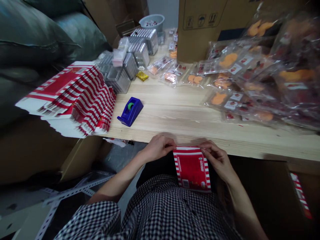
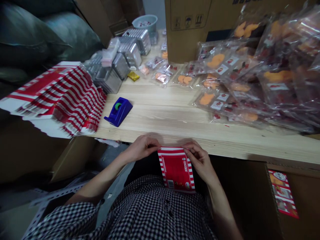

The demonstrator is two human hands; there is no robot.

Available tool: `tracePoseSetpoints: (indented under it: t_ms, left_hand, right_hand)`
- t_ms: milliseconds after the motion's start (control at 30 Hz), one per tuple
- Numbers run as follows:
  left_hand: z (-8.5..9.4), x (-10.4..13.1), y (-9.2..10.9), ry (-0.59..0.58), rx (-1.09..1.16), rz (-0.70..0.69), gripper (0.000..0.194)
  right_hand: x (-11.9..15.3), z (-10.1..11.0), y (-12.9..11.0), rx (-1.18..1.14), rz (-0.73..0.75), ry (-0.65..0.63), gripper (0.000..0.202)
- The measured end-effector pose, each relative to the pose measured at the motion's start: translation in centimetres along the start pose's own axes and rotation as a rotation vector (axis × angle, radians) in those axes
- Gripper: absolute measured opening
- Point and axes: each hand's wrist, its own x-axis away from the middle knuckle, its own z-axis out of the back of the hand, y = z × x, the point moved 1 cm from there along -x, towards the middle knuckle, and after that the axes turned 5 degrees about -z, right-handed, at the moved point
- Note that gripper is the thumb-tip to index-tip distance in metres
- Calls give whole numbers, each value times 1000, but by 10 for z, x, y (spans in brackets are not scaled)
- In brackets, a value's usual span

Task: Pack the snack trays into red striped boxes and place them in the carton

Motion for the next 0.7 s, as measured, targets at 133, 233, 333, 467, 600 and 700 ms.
tracePoseSetpoints:
  t_ms: [133, 233, 333, 467, 600, 700]
  left_hand:
    - [-6, 12, -1, 36, 110, -96, 24]
    - [-15, 20, -3, 73, 208, -151, 26]
    - [-35, 26, -9, 173, 265, -116, 29]
    - [-60, 26, -7, 382, 525, -13, 18]
    - [-38, 20, 16, 512, 733, -20, 8]
    - [0, 16, 36, 566, 652, -193, 5]
  right_hand:
    - [3, 2, 1, 7, 0, 25, 11]
    - [5, 2, 1, 15, -12, 15, 12]
    - [6, -1, -2, -11, -20, -48, 10]
    - [9, -8, -14, 23, -12, -54, 7]
    - [16, -10, -49, 39, 110, 28, 7]
    - [17, -9, -83, 48, 246, 81, 13]
